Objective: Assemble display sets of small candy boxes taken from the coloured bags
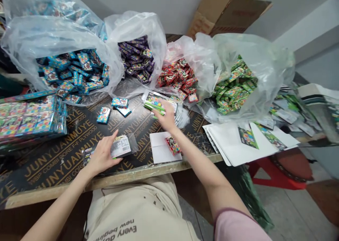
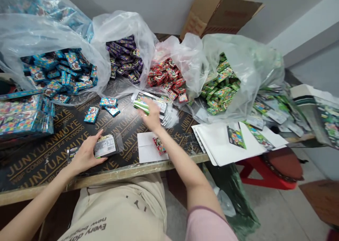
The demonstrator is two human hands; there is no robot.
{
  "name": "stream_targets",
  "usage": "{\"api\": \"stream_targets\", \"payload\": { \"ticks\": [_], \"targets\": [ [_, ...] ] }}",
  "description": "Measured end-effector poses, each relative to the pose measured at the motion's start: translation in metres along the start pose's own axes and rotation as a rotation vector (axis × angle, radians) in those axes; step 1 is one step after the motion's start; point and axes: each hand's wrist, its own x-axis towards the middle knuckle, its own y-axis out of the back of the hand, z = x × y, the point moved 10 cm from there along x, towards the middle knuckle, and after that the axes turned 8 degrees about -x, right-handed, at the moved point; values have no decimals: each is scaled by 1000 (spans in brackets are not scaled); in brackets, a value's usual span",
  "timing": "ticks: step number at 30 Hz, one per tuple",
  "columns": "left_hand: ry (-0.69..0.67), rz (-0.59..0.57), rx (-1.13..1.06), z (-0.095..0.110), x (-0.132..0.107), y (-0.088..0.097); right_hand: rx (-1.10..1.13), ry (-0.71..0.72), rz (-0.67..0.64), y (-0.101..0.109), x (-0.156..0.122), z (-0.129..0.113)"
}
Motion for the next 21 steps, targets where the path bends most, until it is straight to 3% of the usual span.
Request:
{"api": "stream_targets", "payload": {
  "ticks": [2,5,7,10,14,16,18,19,21],
  "targets": [
    [-2,-19,46,-2,-4,-6,-201,-227,168,25,44,70],
    [-3,-18,89,-4,-9,-13,-393,-395,84,26,95,144],
    [5,-6,95,-4,-10,-16,-450,-408,-42,14,114,166],
    [21,4,92,-5,-12,-16,-463,-400,-118,3,123,172],
    [27,-12,70,-8,-13,-12,-423,-358,-40,21,110,151],
    [34,9,43,-6,-10,-6,-317,-290,86,40,90,120],
    [83,74,-69,-1,-3,5,-93,-149,139,49,61,72],
    [131,109,-183,1,2,11,43,-64,59,42,45,43],
    [282,142,-556,2,13,12,344,87,-255,13,7,-20]
  ]
}}
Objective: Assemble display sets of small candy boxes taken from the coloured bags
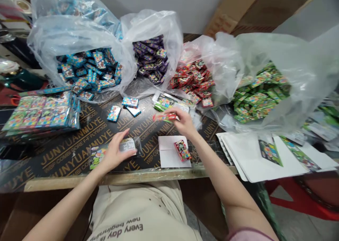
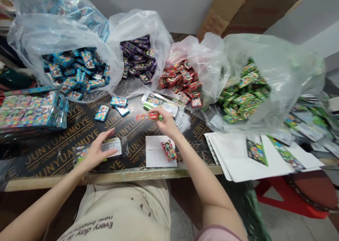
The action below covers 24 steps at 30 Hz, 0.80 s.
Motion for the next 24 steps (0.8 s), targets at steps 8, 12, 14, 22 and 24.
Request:
{"api": "stream_targets", "payload": {
  "ticks": [8,12,14,22,24],
  "targets": [
    [586,-295,-878,-1,-3,-69,318,149,-410,-85,-48,-75],
    [549,-72,-857,-14,-2,-54,187,159,-288,-84,-54,-70],
    [499,-79,-769,-15,-1,-50,35,224,-243,-85,-60,-77],
    [-170,-143,561,-1,-9,-10,-320,179,-49,-81,-67,-52],
    [-184,-193,645,-10,-14,-14,-322,157,-63,-88,-72,-47]
  ]
}}
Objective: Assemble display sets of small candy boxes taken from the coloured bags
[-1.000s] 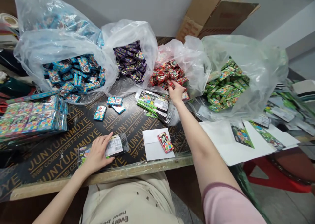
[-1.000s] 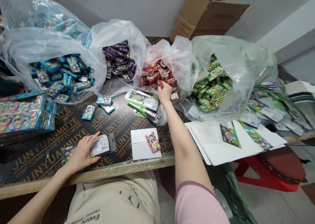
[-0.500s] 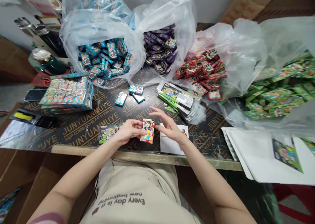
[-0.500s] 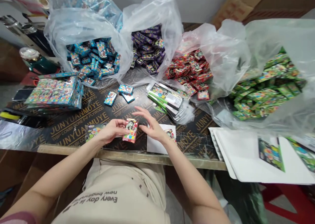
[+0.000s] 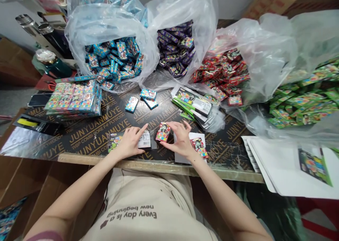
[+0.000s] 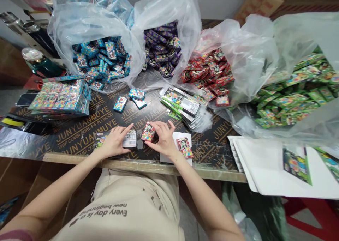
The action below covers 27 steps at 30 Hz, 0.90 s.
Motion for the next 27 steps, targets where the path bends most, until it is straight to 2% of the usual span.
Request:
{"api": "stream_targets", "payload": {
  "ticks": [4,8,13,15,16,17,18,19,21,23,25,26,27],
  "targets": [
    [-28,80,-100,3,-2,6,167,22,-75,-19,-6,-8],
    [-101,51,-208,12,0,10,246,82,-192,-32,-2,-15],
    [-79,141,-229,6,1,17,103,-109,-122,-13,-3,-11],
    [-101,169,-196,6,4,16,135,-43,-205,-15,-4,-23],
    [-115,179,-171,7,6,15,144,-1,-231,-13,-3,-24],
    [-127,179,-142,7,7,12,130,2,-212,-4,0,-16],
    [-134,171,-111,8,8,10,86,-51,-134,13,4,5],
    [-139,152,-79,8,9,6,16,-154,-9,38,7,38],
    [-154,96,-15,7,9,-3,-173,-474,311,108,-3,121],
    [-166,61,32,5,9,-10,-372,-797,537,177,-29,199],
    [-159,71,57,1,9,-12,-496,-1036,546,225,-50,255],
    [-147,79,60,0,9,-12,-548,-1089,537,241,-53,269],
    [-133,81,59,0,8,-12,-583,-1081,515,249,-47,275]
  ]
}}
